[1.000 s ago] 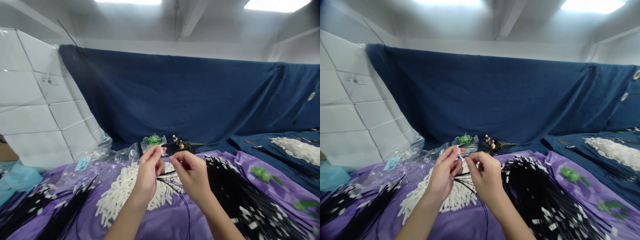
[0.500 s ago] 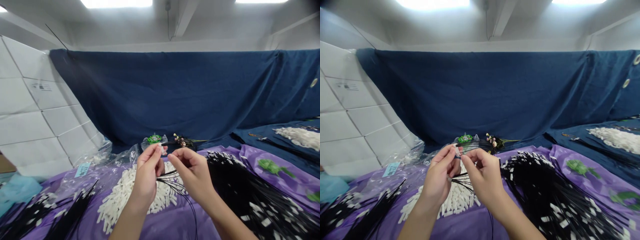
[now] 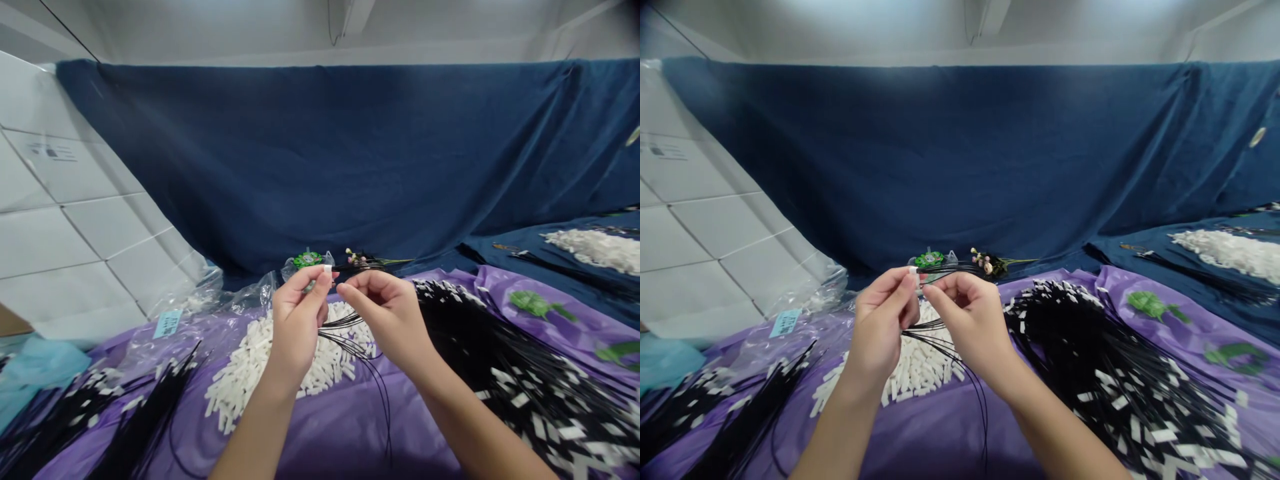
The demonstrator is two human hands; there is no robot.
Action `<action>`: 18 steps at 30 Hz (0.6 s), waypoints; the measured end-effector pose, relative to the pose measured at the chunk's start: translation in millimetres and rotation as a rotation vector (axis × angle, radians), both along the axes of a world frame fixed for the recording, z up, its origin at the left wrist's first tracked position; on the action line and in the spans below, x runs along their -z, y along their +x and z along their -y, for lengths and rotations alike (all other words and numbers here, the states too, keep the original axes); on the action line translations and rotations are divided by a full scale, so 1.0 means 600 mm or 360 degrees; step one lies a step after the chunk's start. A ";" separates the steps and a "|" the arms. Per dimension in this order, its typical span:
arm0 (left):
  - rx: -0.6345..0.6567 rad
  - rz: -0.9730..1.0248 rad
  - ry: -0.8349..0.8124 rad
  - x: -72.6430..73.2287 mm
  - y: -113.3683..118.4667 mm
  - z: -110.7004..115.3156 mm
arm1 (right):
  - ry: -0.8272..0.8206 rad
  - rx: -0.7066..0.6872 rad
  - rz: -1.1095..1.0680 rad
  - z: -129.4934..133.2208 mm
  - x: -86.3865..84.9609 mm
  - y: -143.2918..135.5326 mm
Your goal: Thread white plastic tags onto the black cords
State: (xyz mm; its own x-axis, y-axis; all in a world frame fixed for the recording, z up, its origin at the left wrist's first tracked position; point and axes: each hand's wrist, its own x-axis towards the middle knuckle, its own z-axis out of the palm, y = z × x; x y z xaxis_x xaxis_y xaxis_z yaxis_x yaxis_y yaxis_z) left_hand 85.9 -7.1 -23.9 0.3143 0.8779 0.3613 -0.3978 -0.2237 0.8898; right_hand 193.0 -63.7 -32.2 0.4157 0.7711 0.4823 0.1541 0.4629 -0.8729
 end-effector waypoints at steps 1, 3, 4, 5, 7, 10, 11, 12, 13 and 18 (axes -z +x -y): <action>-0.0012 -0.0018 0.0027 0.002 0.000 0.000 | -0.0014 -0.0002 -0.0044 0.000 0.000 0.000; -0.0033 -0.0035 0.0062 0.006 0.000 0.000 | -0.0035 -0.0019 -0.0127 0.000 -0.001 -0.002; -0.0046 -0.0041 0.0078 0.008 0.000 0.000 | -0.0039 -0.0038 -0.0163 0.000 -0.001 -0.003; -0.0065 -0.0049 0.0097 0.009 0.001 0.001 | -0.0044 -0.0065 -0.0198 0.000 -0.001 -0.004; -0.0114 -0.0077 0.0150 0.012 0.003 0.005 | -0.0077 -0.0138 -0.0273 -0.002 0.001 -0.007; -0.0127 -0.0087 0.0201 0.016 0.006 0.008 | -0.0114 -0.0258 -0.0375 -0.011 0.004 -0.009; -0.0105 -0.0077 0.0200 0.016 0.007 0.009 | -0.0111 -0.0284 -0.0388 -0.014 0.004 -0.008; -0.0079 -0.0067 0.0193 0.016 0.008 0.008 | -0.0106 -0.0300 -0.0380 -0.014 0.003 -0.005; -0.0059 -0.0058 0.0184 0.015 0.007 0.006 | -0.0114 -0.0317 -0.0332 -0.011 0.001 -0.001; -0.0106 0.0013 0.0084 0.002 -0.005 -0.018 | -0.0062 0.0008 0.0438 0.066 -0.019 0.032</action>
